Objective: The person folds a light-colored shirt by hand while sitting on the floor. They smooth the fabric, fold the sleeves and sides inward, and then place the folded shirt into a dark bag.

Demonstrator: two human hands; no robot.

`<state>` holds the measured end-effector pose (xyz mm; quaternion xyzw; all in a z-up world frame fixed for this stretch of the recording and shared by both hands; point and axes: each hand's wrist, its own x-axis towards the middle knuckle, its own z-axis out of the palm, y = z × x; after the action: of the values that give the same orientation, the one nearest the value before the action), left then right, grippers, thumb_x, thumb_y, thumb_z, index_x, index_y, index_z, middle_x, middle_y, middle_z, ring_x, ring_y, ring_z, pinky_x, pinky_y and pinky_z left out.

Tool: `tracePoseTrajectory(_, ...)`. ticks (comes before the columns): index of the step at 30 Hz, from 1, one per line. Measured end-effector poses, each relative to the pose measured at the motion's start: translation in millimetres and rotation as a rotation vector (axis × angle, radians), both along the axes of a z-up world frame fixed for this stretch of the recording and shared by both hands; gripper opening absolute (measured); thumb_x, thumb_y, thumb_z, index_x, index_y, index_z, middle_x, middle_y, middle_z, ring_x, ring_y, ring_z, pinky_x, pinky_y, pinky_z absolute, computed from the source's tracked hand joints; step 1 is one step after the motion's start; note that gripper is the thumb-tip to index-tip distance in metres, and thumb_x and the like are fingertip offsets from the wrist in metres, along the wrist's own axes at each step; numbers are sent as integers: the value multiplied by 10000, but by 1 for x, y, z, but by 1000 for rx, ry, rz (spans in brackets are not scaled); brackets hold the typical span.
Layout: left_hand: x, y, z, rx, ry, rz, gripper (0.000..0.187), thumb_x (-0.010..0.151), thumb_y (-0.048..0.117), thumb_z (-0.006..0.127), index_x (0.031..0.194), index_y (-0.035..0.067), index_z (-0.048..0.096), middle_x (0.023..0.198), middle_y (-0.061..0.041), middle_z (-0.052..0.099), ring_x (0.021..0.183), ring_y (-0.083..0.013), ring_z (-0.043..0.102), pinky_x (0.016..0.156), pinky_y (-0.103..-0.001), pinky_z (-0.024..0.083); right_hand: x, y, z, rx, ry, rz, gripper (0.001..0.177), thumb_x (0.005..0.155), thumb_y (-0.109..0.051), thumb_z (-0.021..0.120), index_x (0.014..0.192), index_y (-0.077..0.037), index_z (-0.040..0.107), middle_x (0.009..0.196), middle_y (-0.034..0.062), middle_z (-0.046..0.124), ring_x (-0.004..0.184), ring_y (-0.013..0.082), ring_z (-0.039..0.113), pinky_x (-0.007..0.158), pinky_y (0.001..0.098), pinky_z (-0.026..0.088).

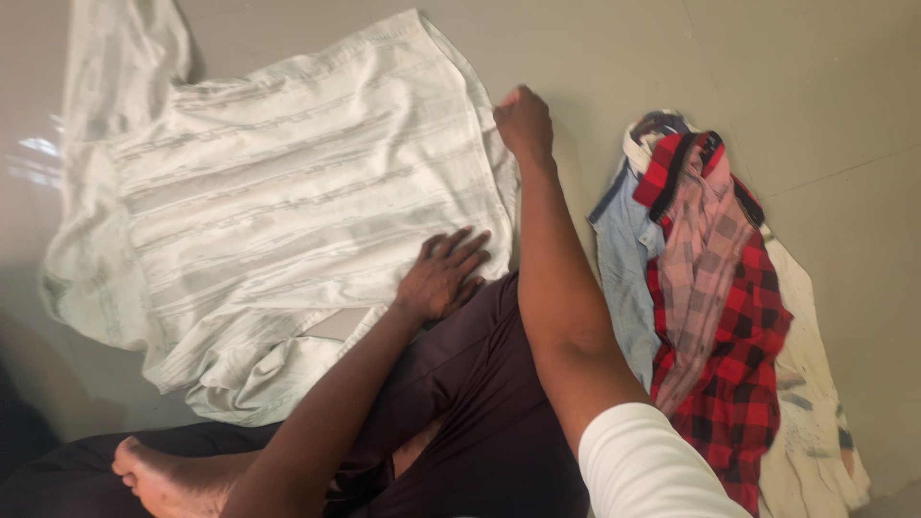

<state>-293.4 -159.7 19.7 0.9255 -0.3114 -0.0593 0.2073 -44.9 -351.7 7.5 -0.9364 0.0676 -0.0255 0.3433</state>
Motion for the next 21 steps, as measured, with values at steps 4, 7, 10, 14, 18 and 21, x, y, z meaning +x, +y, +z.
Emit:
tracePoseTrajectory(4,-1,2,7,-27,-7,-44,503,1025,415,453,1465,179,518,1671,-7,300,1548,-249,224,1190,-519,239,0,12,-4,-95,92,2,380,854,-330,836,1080,-82,658,1059,106,709,977,302,674,803,439,519)
tracePoseTrajectory(7,-4,4,15,-69,76,-40,493,1043,414,446,1475,185,509,1671,2,322,1551,-256,230,1157,-539,276,5,6,-9,82,78,38,390,811,-246,858,1103,-68,670,1035,102,729,951,270,710,825,392,544)
tracePoseTrajectory(10,-1,8,25,-160,156,-27,497,1038,414,470,1470,172,513,1651,-14,364,1535,-282,260,1159,-558,284,8,-1,-9,309,43,63,335,777,-96,804,1086,-78,675,1014,75,746,946,235,735,823,351,568)
tracePoseTrajectory(14,9,29,26,-288,173,216,444,998,348,571,1413,192,571,1557,-20,510,1470,-265,426,1227,-528,300,2,-10,-3,130,-53,-75,312,787,87,593,988,-117,716,1000,28,777,957,198,749,825,332,566)
tracePoseTrajectory(18,36,126,-2,-366,-101,605,620,902,262,728,1466,121,511,1520,-182,513,1427,-367,449,1179,-563,309,-4,0,3,-27,-336,13,229,875,27,644,1044,-124,676,1111,53,702,1015,252,696,870,377,547)
tracePoseTrajectory(21,48,239,-14,-35,-202,935,666,1032,505,627,1554,135,444,1624,-203,398,1506,-433,328,1166,-696,195,-13,34,-4,-83,-490,180,231,945,-93,708,1161,-128,633,1231,68,658,1164,286,629,977,409,513)
